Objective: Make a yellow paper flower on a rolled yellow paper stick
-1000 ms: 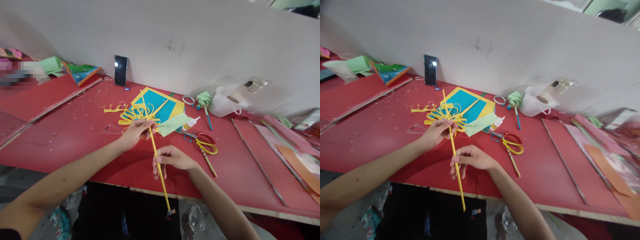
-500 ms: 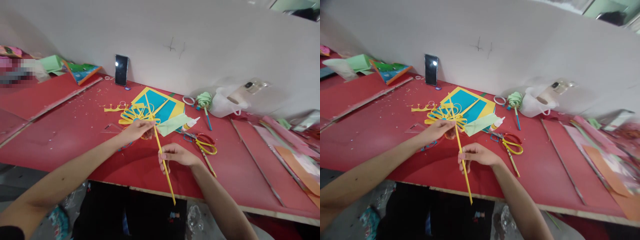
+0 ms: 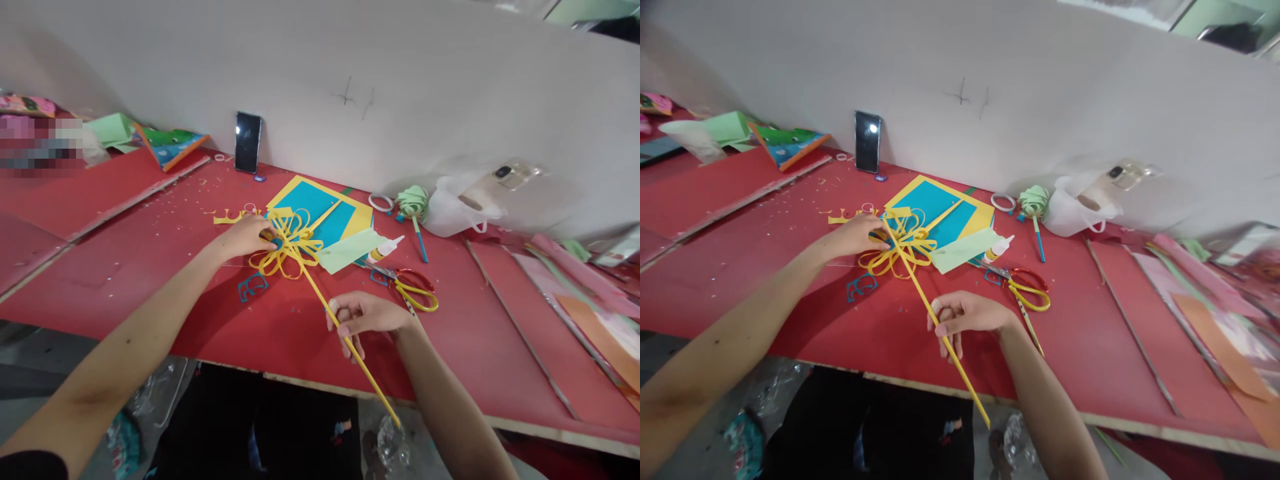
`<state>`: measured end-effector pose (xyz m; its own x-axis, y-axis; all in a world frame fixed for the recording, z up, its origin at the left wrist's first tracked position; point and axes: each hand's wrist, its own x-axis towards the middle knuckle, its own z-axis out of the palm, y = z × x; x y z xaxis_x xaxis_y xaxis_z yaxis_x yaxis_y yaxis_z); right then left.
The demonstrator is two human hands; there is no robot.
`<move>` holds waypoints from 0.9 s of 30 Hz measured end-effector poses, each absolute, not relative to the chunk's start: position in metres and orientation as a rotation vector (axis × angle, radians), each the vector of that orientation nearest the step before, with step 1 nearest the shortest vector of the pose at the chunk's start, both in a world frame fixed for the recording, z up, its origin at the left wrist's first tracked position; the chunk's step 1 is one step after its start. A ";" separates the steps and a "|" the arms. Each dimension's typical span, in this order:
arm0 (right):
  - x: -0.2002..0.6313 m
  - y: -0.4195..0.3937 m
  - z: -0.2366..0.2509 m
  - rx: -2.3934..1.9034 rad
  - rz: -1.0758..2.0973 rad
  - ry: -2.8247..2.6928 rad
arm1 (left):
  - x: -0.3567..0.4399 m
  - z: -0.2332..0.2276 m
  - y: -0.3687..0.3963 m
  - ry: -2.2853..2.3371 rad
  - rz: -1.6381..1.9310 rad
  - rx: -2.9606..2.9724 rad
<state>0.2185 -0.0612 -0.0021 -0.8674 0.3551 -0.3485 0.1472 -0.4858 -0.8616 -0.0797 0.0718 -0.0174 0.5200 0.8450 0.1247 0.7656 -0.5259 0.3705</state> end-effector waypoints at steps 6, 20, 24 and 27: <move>0.221 -0.060 -0.001 -0.756 2.672 -1.506 | -0.077 -0.009 0.066 1.362 0.400 2.429; 0.235 -0.058 0.003 -0.899 2.573 -1.576 | -0.077 0.002 0.061 1.317 0.801 2.154; 0.235 -0.059 0.004 -0.901 2.530 -1.583 | -0.074 0.006 0.057 1.258 0.892 2.169; 0.236 -0.059 0.005 -0.896 2.524 -1.591 | -0.074 0.007 0.056 1.247 0.940 2.149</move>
